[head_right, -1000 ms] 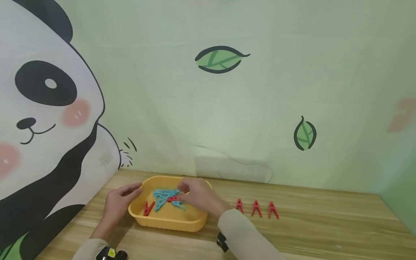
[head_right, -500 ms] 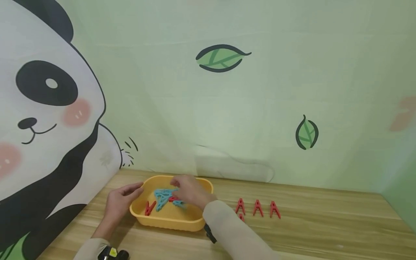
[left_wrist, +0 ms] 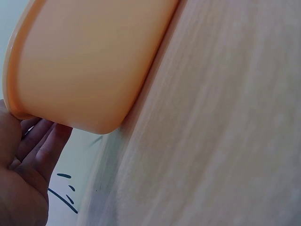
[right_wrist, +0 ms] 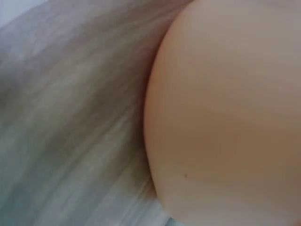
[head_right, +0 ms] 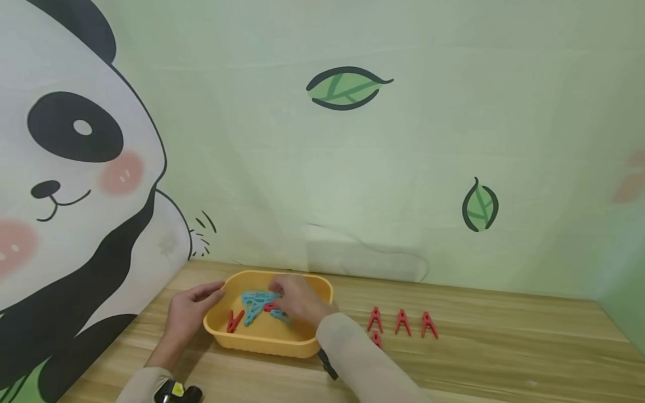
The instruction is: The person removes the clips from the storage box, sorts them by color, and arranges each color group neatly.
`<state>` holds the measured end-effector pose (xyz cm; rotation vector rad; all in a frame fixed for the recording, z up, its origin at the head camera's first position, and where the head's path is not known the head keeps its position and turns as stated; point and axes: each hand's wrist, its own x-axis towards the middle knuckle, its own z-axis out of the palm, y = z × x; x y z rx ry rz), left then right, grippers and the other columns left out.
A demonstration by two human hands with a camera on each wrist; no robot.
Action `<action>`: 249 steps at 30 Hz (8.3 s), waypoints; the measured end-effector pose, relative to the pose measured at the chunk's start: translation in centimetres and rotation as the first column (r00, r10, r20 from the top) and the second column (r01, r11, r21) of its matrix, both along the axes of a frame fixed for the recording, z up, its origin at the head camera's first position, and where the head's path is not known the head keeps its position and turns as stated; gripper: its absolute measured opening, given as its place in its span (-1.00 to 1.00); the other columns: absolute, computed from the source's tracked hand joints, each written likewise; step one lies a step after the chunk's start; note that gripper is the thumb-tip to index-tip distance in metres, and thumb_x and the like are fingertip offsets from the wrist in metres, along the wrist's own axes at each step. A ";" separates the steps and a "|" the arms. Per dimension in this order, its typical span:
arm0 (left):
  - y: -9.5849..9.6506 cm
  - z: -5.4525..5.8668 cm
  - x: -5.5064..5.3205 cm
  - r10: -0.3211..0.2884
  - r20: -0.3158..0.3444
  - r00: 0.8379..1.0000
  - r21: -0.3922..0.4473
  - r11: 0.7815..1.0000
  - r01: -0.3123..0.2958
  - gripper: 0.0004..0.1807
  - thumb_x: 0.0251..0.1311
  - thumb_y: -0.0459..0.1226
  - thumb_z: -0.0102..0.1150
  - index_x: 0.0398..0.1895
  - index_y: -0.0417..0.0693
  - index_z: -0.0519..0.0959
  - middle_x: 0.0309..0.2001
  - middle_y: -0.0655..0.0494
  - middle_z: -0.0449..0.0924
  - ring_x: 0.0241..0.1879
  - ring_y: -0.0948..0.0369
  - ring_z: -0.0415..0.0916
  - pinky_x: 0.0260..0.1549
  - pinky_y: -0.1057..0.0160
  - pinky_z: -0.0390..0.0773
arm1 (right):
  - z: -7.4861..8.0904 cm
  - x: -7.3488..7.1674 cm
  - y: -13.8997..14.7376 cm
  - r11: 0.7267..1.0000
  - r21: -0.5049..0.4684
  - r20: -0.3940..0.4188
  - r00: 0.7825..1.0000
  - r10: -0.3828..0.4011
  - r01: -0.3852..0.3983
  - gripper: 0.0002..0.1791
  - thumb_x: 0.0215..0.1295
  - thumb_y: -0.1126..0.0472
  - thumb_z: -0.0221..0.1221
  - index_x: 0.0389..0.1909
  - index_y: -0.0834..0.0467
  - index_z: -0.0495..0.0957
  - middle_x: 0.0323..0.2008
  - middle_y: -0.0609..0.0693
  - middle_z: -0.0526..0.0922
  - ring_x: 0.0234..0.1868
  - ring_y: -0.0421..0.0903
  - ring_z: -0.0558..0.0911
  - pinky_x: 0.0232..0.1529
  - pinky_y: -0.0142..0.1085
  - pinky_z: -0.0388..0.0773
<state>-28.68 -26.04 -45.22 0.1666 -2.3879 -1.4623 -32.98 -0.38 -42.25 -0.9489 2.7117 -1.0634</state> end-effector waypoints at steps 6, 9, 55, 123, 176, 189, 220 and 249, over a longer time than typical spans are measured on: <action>-0.1 0.1 0.1 -0.003 -0.004 1.000 0.006 1.000 0.003 -0.66 0.44 -0.24 0.37 0.16 -0.23 0.73 0.13 -0.14 0.74 0.21 -0.06 0.65 0.20 0.09 0.60 | -0.3 0.1 -0.1 1.000 0.014 -0.025 1.000 -0.007 0.007 -0.77 0.43 0.39 0.33 0.06 0.25 0.70 0.00 0.09 0.76 0.07 0.02 0.68 0.23 -0.05 0.61; -0.1 0.0 0.0 -0.004 0.000 1.000 0.001 1.000 0.004 -0.66 0.44 -0.24 0.37 0.17 -0.22 0.73 0.14 -0.13 0.74 0.22 -0.06 0.64 0.21 0.08 0.59 | -0.5 0.0 -0.2 0.999 0.033 -0.043 0.999 0.000 0.001 -0.78 0.43 0.39 0.32 0.05 0.25 0.70 0.00 0.08 0.76 0.06 0.00 0.68 0.23 -0.06 0.61; -0.1 0.0 -0.1 -0.008 0.000 1.000 0.021 1.000 0.008 -0.68 0.43 -0.27 0.37 0.16 -0.20 0.73 0.13 -0.11 0.75 0.21 -0.05 0.64 0.19 0.10 0.61 | -0.6 0.5 0.0 0.983 0.178 -0.134 0.989 0.062 -0.038 -0.94 0.35 0.24 0.46 -0.22 0.11 0.78 -0.29 -0.16 0.73 -0.29 -0.22 0.56 -0.09 -0.35 0.62; 0.0 -0.1 0.1 -0.012 -0.005 1.000 0.026 1.000 0.012 -0.68 0.44 -0.26 0.37 0.15 -0.24 0.73 0.12 -0.15 0.75 0.19 -0.06 0.66 0.16 0.18 0.62 | 2.0 9.2 12.7 0.928 -0.291 -0.076 0.962 -0.264 0.232 -0.83 0.27 0.32 0.50 -0.20 0.02 0.78 -0.29 -0.21 0.77 -0.27 -0.21 0.73 -0.24 -0.35 0.70; 0.0 0.2 0.0 -0.010 0.014 1.000 -0.007 1.000 0.010 -0.66 0.45 -0.24 0.36 0.18 -0.22 0.72 0.15 -0.14 0.73 0.26 -0.08 0.61 0.24 0.06 0.54 | -0.4 9.8 22.2 0.874 0.005 0.052 0.872 -0.486 0.487 -0.83 0.14 0.37 0.51 -0.37 0.12 0.70 -0.43 -0.11 0.67 -0.35 -0.15 0.61 -0.34 -0.27 0.61; -0.1 0.0 0.0 -0.003 0.012 1.000 -0.005 1.000 0.003 -0.66 0.44 -0.22 0.37 0.17 -0.21 0.73 0.13 -0.13 0.74 0.23 -0.06 0.63 0.18 0.20 0.59 | -1.1 10.0 22.7 0.892 0.051 0.032 0.892 -0.451 0.450 -0.78 0.06 0.39 0.53 -0.45 0.14 0.65 -0.51 -0.12 0.61 -0.46 -0.17 0.54 -0.49 -0.35 0.51; -0.2 0.0 0.0 -0.009 0.011 1.000 0.003 1.000 0.009 -0.65 0.44 -0.23 0.37 0.18 -0.23 0.72 0.15 -0.14 0.73 0.22 -0.06 0.64 -0.12 0.69 0.45 | -0.6 10.5 22.5 0.859 0.100 0.144 0.847 -0.512 0.502 -0.79 0.18 0.35 0.49 -0.52 0.15 0.63 -0.59 -0.06 0.58 -0.59 -0.13 0.60 -0.52 -0.28 0.62; -0.3 -0.1 0.0 -0.019 0.014 1.000 0.001 1.000 0.019 -0.63 0.46 -0.20 0.35 0.19 -0.24 0.72 0.13 -0.16 0.74 0.17 -0.05 0.65 -0.13 0.68 0.47 | -0.6 10.3 22.1 0.820 0.083 0.240 0.787 -0.568 0.567 -0.79 0.23 0.29 0.50 -0.44 0.21 0.64 -0.54 -0.03 0.64 -0.51 -0.12 0.65 -0.47 -0.25 0.68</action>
